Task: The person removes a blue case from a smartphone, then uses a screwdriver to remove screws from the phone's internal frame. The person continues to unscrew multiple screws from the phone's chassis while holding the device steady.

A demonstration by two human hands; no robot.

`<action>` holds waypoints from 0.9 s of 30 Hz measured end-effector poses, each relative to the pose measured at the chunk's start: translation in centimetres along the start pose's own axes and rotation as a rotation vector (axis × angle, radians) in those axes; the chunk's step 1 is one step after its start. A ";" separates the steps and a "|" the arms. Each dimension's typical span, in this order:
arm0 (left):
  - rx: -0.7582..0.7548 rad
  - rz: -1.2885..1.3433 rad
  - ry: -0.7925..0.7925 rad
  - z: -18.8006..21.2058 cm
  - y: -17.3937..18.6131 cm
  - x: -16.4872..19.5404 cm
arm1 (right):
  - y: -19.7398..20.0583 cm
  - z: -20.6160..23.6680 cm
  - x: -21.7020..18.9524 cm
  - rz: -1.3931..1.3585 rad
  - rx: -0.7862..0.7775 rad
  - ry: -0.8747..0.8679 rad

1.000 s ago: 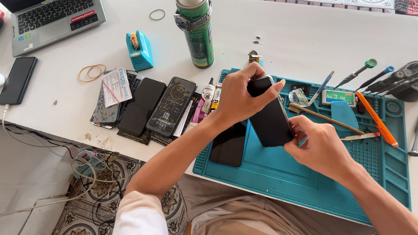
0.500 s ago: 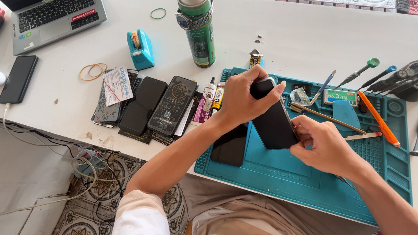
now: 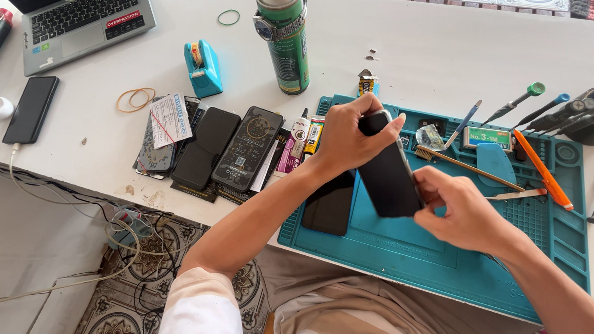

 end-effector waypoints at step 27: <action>-0.271 0.520 0.573 2.8 -5.7 -3.7 | 2.2 0.9 0.5 0.042 0.457 0.130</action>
Point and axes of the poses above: each hand's wrist, its own z-axis away from the middle knuckle, its own y-axis out of the back of the hand, x = y × z, the point moved 8 cm from there along -z, towards the middle knuckle, and after that the axes turned 15 degrees about y, right-handed, at the moved point
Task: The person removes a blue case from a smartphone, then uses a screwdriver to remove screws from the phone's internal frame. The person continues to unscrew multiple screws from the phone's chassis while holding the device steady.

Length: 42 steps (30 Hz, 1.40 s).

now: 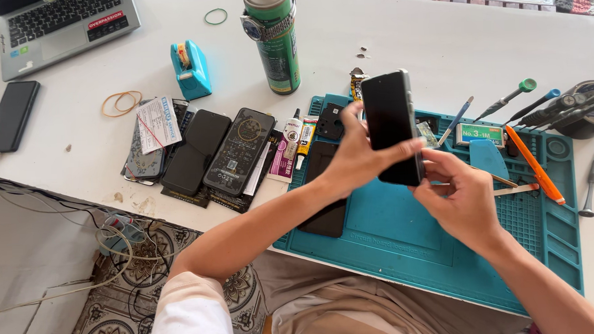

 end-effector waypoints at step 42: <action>-0.354 0.590 0.329 0.3 -3.3 -3.4 | -1.2 0.2 -2.0 0.206 -0.053 0.354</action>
Point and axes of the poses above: each hand's wrist, its own z-axis away from the middle knuckle, its own y-axis out of the back of the hand, x = y × z, the point moved 8 cm from there along -z, towards the middle knuckle, and after that the axes turned 15 degrees about y, right-handed, at the moved point
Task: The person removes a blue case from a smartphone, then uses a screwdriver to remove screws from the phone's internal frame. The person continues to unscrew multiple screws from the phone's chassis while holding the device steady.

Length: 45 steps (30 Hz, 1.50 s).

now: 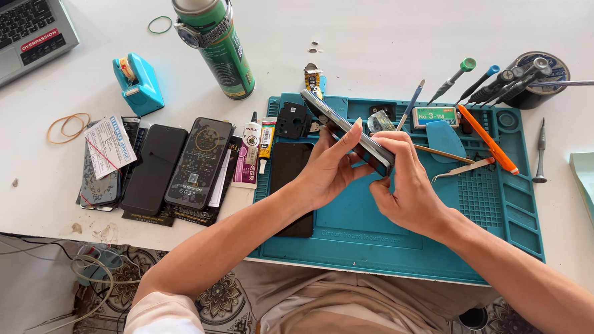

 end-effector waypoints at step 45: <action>-0.077 -0.340 -0.037 0.0 0.0 1.8 | 1.5 -1.2 0.3 0.019 -0.121 0.009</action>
Point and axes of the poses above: each hand's wrist, its own z-axis away from the middle knuckle, its own y-axis out of the back of the hand, x = y × z, the point moved 8 cm from there along -z, towards the middle knuckle, and after that the axes turned 15 degrees about y, right-handed, at the moved point
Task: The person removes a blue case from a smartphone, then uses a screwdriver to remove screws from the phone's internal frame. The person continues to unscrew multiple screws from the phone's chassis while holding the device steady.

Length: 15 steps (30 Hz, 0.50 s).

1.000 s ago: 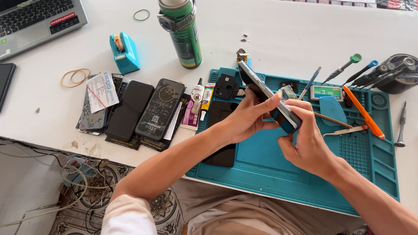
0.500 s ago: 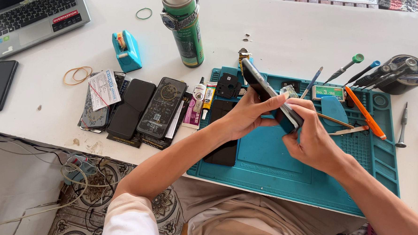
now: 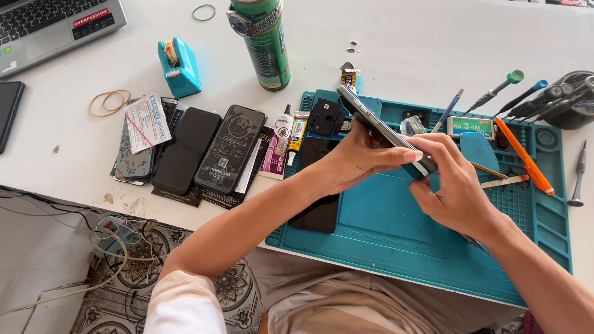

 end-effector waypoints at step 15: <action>-0.022 0.058 0.041 -0.6 0.9 -0.4 | 0.7 -0.5 0.4 -0.111 -0.022 -0.039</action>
Point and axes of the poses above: each hand's wrist, its own z-axis away from the middle knuckle, its own y-axis out of the back of the hand, x = y × z, the point moved 8 cm from there along -z, towards the middle knuckle, and after that the axes turned 15 degrees about y, right-handed, at the moved point
